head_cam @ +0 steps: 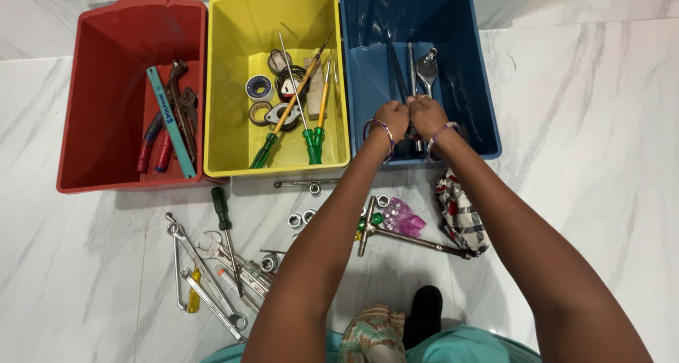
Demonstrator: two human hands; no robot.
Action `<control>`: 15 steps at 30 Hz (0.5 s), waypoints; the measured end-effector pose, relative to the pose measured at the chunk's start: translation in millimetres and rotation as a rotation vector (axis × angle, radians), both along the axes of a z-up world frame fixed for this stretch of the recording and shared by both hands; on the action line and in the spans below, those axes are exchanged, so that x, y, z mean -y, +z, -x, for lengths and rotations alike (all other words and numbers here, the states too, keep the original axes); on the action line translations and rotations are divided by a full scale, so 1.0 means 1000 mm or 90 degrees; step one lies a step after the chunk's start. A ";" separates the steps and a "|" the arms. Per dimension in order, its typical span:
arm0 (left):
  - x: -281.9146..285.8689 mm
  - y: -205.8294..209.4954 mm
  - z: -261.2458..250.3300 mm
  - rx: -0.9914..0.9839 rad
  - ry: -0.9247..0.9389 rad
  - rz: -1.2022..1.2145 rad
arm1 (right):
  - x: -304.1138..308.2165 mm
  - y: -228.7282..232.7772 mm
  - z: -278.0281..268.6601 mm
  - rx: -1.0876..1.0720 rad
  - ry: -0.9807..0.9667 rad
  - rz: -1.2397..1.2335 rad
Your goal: The person sits on the floor and organizes various hand tools by picking them up from a pile and placing them into three colored bins. They handle screwdrivers, wrenches, sockets, and extension bars, sorting them into red, yellow, and blue containers.
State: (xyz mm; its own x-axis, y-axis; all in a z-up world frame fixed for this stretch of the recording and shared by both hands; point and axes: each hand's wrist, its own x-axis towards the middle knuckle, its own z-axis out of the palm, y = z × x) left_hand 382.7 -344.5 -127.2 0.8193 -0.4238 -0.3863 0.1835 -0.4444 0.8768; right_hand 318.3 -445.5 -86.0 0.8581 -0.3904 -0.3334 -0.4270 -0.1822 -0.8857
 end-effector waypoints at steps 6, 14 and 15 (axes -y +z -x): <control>0.001 0.001 -0.006 -0.120 -0.023 -0.012 | 0.012 -0.020 -0.011 -0.087 0.062 0.029; -0.002 -0.015 -0.001 -0.189 -0.114 -0.108 | 0.004 -0.018 -0.016 -0.258 0.166 0.101; -0.003 -0.014 -0.001 -0.188 -0.136 -0.139 | 0.001 -0.013 -0.016 -0.285 0.182 0.075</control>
